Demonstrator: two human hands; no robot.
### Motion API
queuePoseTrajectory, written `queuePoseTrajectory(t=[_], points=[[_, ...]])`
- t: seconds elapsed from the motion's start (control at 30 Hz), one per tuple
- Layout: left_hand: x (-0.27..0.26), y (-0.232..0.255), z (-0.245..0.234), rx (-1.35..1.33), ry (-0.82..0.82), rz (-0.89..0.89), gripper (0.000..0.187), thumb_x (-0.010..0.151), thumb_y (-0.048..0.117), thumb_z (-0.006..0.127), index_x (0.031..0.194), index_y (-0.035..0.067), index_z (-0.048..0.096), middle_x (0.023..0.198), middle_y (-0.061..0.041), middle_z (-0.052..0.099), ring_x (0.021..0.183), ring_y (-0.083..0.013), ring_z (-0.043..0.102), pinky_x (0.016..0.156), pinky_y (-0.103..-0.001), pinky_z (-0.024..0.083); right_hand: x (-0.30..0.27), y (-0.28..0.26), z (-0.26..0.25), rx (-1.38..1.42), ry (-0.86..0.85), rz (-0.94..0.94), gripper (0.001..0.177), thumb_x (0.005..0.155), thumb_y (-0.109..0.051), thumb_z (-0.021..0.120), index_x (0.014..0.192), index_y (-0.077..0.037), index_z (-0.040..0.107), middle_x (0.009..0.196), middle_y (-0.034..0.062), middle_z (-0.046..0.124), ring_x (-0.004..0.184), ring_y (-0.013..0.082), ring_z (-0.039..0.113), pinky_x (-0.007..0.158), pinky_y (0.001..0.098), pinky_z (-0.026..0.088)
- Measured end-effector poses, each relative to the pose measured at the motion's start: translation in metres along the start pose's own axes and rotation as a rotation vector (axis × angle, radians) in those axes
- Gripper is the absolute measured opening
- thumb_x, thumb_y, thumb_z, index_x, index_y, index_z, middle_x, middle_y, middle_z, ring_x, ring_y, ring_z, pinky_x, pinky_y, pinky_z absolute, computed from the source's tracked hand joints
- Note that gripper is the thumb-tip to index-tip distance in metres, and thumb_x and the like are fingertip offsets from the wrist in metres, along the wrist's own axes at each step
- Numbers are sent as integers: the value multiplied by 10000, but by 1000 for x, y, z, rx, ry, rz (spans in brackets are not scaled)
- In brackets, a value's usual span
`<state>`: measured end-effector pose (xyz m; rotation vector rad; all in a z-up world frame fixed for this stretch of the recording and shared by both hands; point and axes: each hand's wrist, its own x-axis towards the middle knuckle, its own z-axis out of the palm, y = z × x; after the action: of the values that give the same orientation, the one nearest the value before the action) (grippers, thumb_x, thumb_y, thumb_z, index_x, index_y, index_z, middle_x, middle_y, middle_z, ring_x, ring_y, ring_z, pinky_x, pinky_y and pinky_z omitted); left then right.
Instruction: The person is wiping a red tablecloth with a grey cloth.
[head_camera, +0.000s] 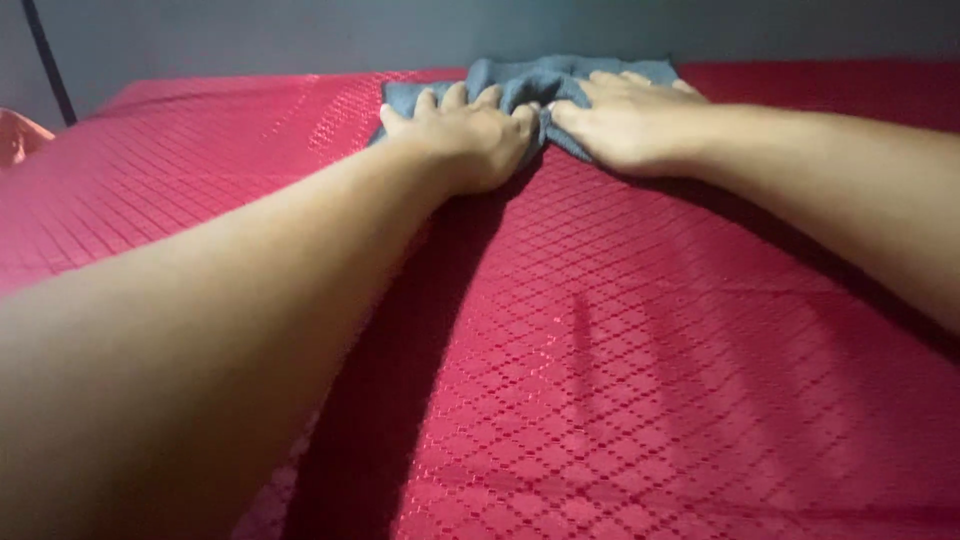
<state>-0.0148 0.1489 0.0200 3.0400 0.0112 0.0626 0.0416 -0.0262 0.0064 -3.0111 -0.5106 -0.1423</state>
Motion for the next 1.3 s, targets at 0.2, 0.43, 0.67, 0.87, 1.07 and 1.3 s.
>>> queuePoseTrajectory(t=[0.2, 0.43, 0.67, 0.87, 1.07, 1.3], points=[[-34, 9, -5, -24, -2, -63, 770, 995, 621, 221, 1612, 160, 231, 1695, -157, 133, 1558, -428, 93, 1195, -720, 46, -50, -22, -21, 2, -74, 67, 710, 968, -592, 260, 1600, -274, 313, 1658, 67, 316, 1548, 307, 267, 1211, 634, 238], [-82, 8, -4, -17, 19, 38, 782, 996, 599, 249, 1591, 92, 225, 1658, -259, 120, 1515, -503, 105, 1163, -724, 66, -82, -7, -11, -268, -45, -131, 617, 1005, -552, 234, 1564, -323, 359, 1692, 123, 180, 1556, 333, 173, 1227, 579, 197], [-143, -3, -16, 230, 34, 410, 518, 1061, 432, 285, 1519, 258, 455, 1624, -276, 251, 1450, -579, 238, 1098, -759, 225, -123, -1, -10, -227, -28, -328, 648, 1015, -570, 278, 1566, -234, 334, 1716, 146, 194, 1560, 320, 158, 1207, 531, 174], [-147, -44, -2, 268, 169, 637, 528, 1068, 449, 279, 1522, 251, 463, 1536, -290, 399, 1425, -573, 321, 1044, -771, 278, -111, -6, -15, 10, -74, -620, 823, 1033, -594, 304, 1643, -53, 192, 1737, 136, 150, 1580, 274, 59, 1210, 493, 58], [-129, -69, -6, 271, 152, 539, 551, 1024, 424, 289, 1531, 268, 438, 1567, -254, 378, 1412, -553, 317, 1015, -788, 280, -73, -46, -12, 37, -111, -571, 835, 959, -580, 327, 1628, -96, 208, 1706, 101, 169, 1567, 237, 80, 1228, 472, 80], [-84, -102, -8, 235, 18, 277, 535, 1009, 436, 294, 1509, 289, 416, 1597, -173, 325, 1479, -485, 253, 1048, -838, 253, -3, -75, 6, 122, 4, -709, 622, 991, -452, 364, 1490, -87, 439, 1547, 208, 438, 1455, 373, 377, 1204, 516, 287]])
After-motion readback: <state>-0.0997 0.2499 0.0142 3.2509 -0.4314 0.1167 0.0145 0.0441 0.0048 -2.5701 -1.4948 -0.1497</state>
